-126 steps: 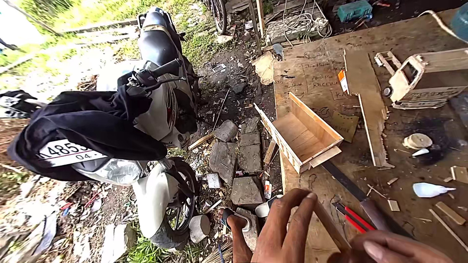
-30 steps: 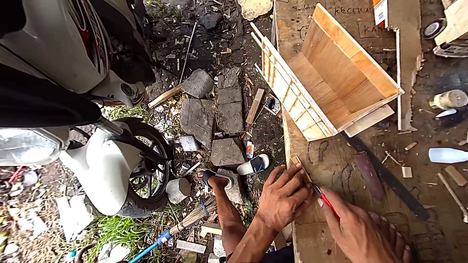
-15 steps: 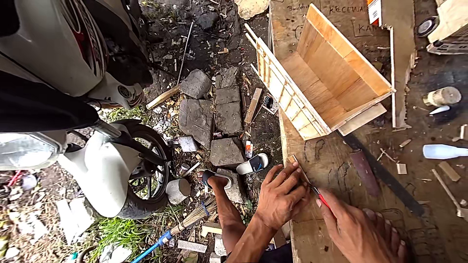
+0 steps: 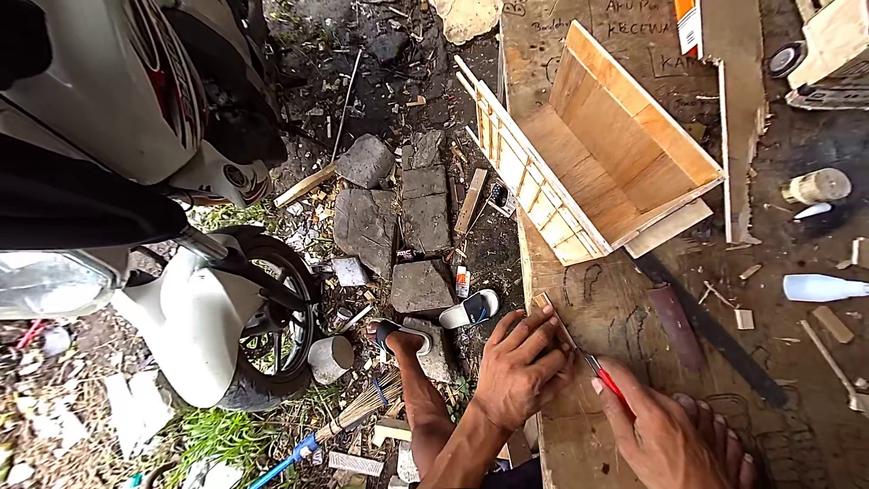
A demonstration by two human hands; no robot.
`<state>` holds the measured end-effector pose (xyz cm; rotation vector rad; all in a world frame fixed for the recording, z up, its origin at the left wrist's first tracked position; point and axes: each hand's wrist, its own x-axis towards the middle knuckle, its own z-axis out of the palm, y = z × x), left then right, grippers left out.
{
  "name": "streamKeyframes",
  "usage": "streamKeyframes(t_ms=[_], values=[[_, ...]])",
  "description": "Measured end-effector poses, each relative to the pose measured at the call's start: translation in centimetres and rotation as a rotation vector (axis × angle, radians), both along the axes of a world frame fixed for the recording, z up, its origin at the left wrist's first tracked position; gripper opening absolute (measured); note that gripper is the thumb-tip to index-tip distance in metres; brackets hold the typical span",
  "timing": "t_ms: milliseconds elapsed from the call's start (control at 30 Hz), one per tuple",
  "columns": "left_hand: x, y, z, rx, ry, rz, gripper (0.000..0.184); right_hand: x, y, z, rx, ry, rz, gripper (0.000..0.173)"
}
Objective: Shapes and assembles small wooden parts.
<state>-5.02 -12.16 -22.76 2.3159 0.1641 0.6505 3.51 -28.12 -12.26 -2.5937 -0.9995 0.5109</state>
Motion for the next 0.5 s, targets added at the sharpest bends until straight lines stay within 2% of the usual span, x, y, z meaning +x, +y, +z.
streamKeyframes(t_ms=[133,500], values=[[0.0,-0.1,0.1,-0.003,0.002,0.003,0.009,0.2,0.7,-1.0,0.064,-0.05,0.006,0.035],[0.1,-0.1,0.2,0.022,0.007,0.013,0.009,0.3,1.2,-0.5,0.013,-0.06,0.042,0.034]])
